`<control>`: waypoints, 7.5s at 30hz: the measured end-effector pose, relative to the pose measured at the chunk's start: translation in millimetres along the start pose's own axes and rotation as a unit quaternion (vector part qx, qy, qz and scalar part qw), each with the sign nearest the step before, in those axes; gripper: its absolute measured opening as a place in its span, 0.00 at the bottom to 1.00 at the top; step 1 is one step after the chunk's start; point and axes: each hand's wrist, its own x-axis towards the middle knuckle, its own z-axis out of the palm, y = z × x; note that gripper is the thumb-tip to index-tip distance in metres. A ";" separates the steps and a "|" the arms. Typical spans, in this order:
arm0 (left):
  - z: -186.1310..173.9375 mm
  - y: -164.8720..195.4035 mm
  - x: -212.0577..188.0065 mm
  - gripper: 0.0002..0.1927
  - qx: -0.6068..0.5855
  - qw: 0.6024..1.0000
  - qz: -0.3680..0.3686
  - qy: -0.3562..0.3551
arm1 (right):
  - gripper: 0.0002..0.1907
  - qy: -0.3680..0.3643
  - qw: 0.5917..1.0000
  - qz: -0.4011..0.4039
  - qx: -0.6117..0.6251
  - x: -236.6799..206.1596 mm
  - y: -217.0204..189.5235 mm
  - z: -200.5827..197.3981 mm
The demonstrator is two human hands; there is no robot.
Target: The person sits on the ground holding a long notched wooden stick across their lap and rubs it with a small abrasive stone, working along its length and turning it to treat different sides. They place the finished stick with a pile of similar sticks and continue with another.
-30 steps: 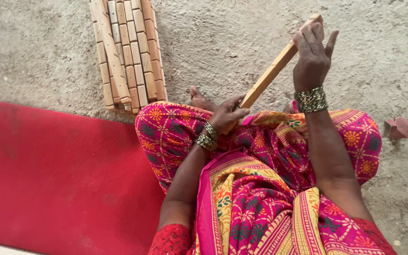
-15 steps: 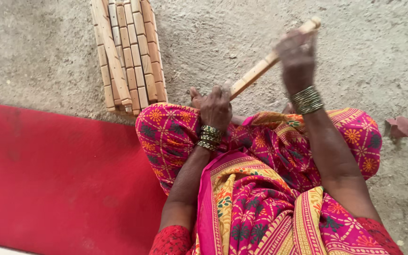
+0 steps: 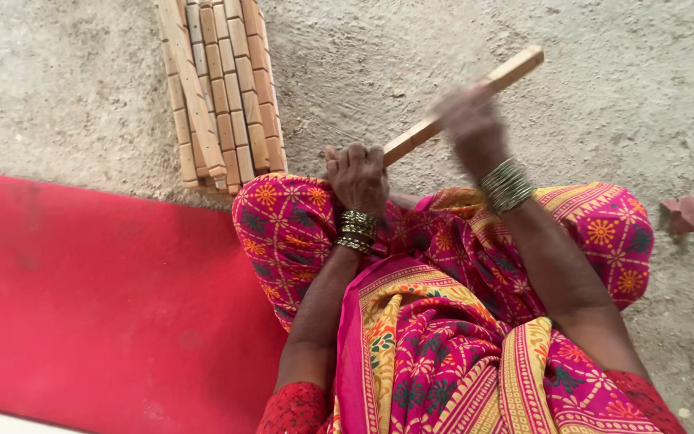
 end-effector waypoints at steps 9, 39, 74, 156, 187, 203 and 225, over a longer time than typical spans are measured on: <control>13.0 -17.5 5.8 0.08 -0.015 0.999 -0.039 0.004 | 0.13 -0.325 0.906 0.158 0.221 3.3 65.4 -50.3; 7.3 1.9 -0.8 0.37 -0.789 0.411 -0.290 -0.352 | 0.22 -0.118 0.744 0.325 0.572 -8.2 -35.3 -33.0; -18.2 -16.6 21.3 0.25 -0.707 0.523 -0.202 -0.431 | 0.09 0.078 0.993 0.028 0.080 33.9 41.3 -18.8; -3.4 27.4 -24.1 0.17 -0.289 0.937 0.021 -0.197 | 0.06 0.052 0.984 0.135 0.104 -4.3 56.6 42.4; -12.7 5.9 -12.8 0.30 -0.782 0.398 -0.250 -0.409 | 0.13 0.038 0.782 0.465 0.413 -9.2 4.7 19.0; 11.7 7.1 -22.8 0.37 -0.707 0.530 -0.226 -0.409 | 0.20 0.000 0.776 0.375 0.506 -13.6 -60.8 -18.2; -2.8 -4.7 -13.4 0.31 -0.788 0.362 -0.234 -0.439 | 0.10 0.005 0.968 0.161 0.194 0.7 15.1 10.2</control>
